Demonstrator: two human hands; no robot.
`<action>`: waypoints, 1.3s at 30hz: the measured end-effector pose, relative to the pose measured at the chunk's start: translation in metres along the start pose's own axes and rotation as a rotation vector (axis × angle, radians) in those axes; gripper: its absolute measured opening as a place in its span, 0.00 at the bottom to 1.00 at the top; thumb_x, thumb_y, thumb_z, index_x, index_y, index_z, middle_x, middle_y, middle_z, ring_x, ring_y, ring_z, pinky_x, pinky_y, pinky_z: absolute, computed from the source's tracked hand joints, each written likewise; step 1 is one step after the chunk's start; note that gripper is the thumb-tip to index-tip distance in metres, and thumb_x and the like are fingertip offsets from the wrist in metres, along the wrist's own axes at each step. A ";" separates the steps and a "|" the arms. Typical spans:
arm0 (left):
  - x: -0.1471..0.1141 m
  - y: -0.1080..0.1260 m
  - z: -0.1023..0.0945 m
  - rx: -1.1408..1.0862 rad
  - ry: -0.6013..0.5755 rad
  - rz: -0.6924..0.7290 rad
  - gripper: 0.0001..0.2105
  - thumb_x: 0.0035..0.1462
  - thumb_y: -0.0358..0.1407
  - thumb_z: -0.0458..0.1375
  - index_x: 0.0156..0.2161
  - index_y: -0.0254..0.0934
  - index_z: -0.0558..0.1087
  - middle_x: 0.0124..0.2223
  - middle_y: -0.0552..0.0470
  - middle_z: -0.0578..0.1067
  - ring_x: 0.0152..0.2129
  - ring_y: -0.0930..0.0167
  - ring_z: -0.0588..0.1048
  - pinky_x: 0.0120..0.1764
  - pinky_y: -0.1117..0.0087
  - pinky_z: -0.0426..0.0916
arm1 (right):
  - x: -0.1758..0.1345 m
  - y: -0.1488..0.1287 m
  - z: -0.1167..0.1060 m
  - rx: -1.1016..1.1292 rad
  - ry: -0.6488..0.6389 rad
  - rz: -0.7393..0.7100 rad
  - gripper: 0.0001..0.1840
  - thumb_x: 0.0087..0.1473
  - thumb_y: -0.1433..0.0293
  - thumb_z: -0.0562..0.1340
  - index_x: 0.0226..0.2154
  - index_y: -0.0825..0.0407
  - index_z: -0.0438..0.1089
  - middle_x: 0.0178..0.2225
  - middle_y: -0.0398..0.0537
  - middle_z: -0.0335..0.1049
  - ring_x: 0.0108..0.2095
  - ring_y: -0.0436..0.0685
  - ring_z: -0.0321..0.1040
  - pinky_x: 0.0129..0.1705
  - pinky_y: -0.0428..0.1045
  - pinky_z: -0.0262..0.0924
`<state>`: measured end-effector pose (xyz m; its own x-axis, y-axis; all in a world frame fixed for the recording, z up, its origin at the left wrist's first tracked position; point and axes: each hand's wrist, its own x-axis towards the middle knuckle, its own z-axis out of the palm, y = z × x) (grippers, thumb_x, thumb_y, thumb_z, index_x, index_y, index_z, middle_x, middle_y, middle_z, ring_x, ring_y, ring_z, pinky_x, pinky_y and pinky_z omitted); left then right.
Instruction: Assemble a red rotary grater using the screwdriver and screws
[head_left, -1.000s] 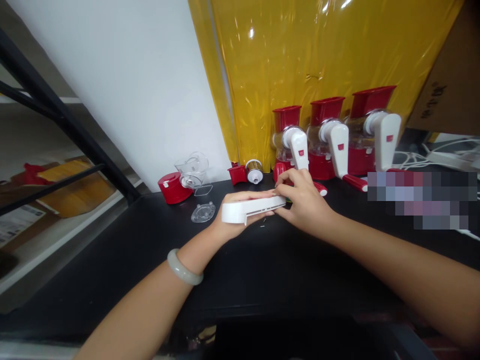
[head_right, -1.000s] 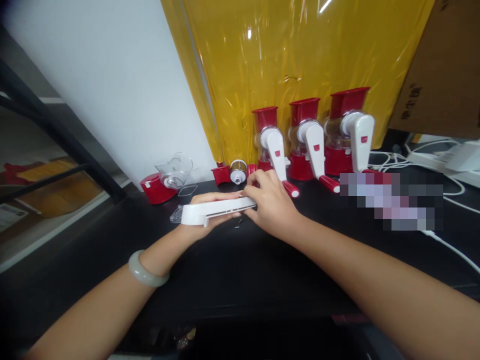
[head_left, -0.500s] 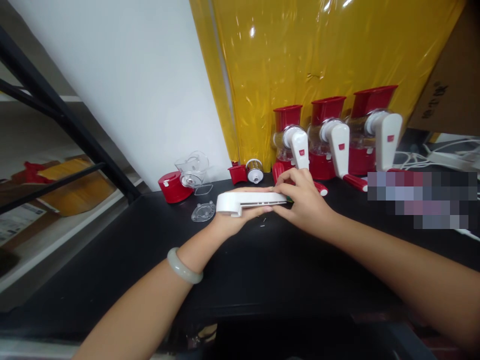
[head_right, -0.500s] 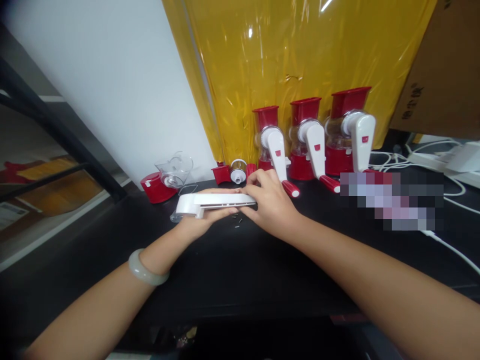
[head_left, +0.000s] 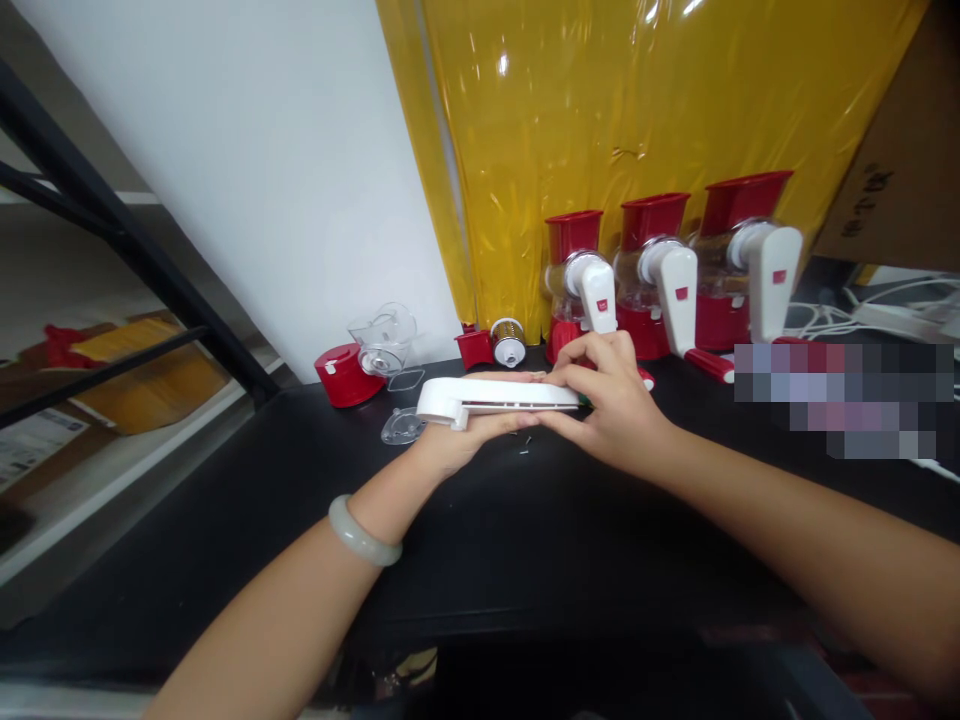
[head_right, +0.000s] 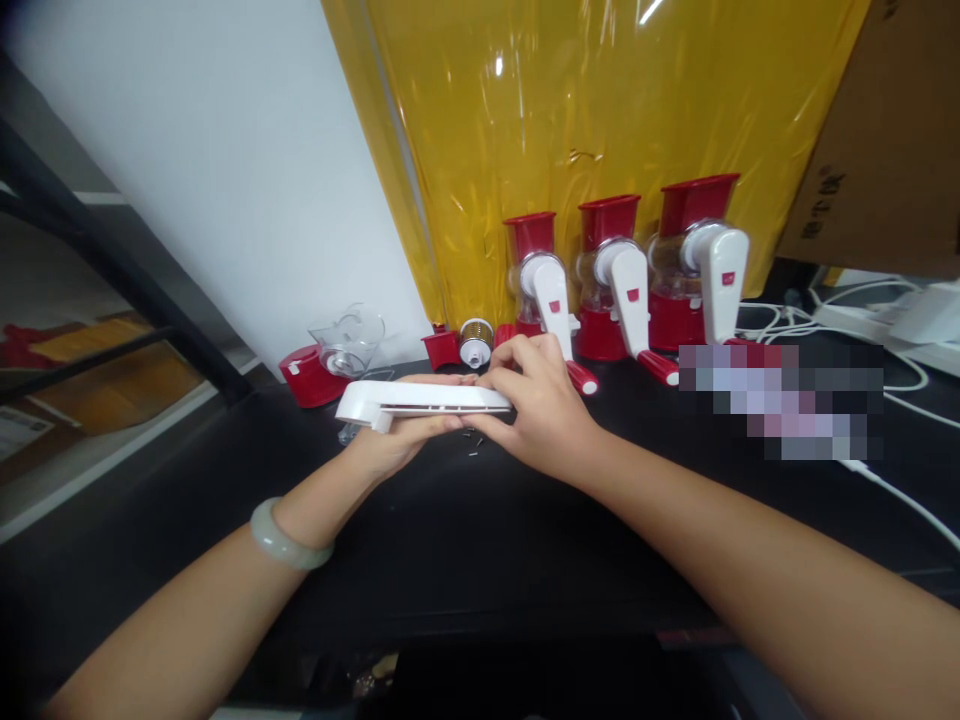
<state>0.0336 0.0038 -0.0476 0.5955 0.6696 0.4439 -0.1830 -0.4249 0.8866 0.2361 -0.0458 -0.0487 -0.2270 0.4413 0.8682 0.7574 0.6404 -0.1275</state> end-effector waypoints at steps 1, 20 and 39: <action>0.000 0.000 0.000 -0.001 0.002 0.004 0.20 0.49 0.31 0.71 0.48 0.39 0.75 0.51 0.47 0.76 0.50 0.59 0.74 0.55 0.57 0.70 | 0.000 0.000 0.000 0.001 -0.001 0.001 0.10 0.51 0.61 0.67 0.32 0.51 0.73 0.37 0.52 0.65 0.41 0.60 0.56 0.42 0.57 0.56; 0.000 0.004 0.006 0.022 0.045 -0.015 0.19 0.49 0.35 0.71 0.48 0.38 0.76 0.51 0.46 0.76 0.50 0.59 0.74 0.56 0.55 0.69 | 0.001 -0.004 -0.001 0.046 -0.034 0.075 0.07 0.53 0.63 0.64 0.32 0.50 0.73 0.37 0.52 0.64 0.41 0.61 0.56 0.42 0.58 0.57; 0.001 0.008 0.003 0.155 0.058 -0.041 0.21 0.47 0.37 0.72 0.47 0.36 0.77 0.48 0.44 0.78 0.45 0.58 0.77 0.52 0.56 0.72 | -0.001 0.002 0.003 0.049 -0.043 0.039 0.08 0.53 0.62 0.65 0.32 0.50 0.72 0.37 0.51 0.64 0.41 0.60 0.58 0.43 0.58 0.58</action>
<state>0.0352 -0.0009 -0.0409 0.5526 0.7209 0.4182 -0.0338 -0.4820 0.8755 0.2363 -0.0432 -0.0515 -0.2252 0.4926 0.8406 0.7358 0.6515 -0.1847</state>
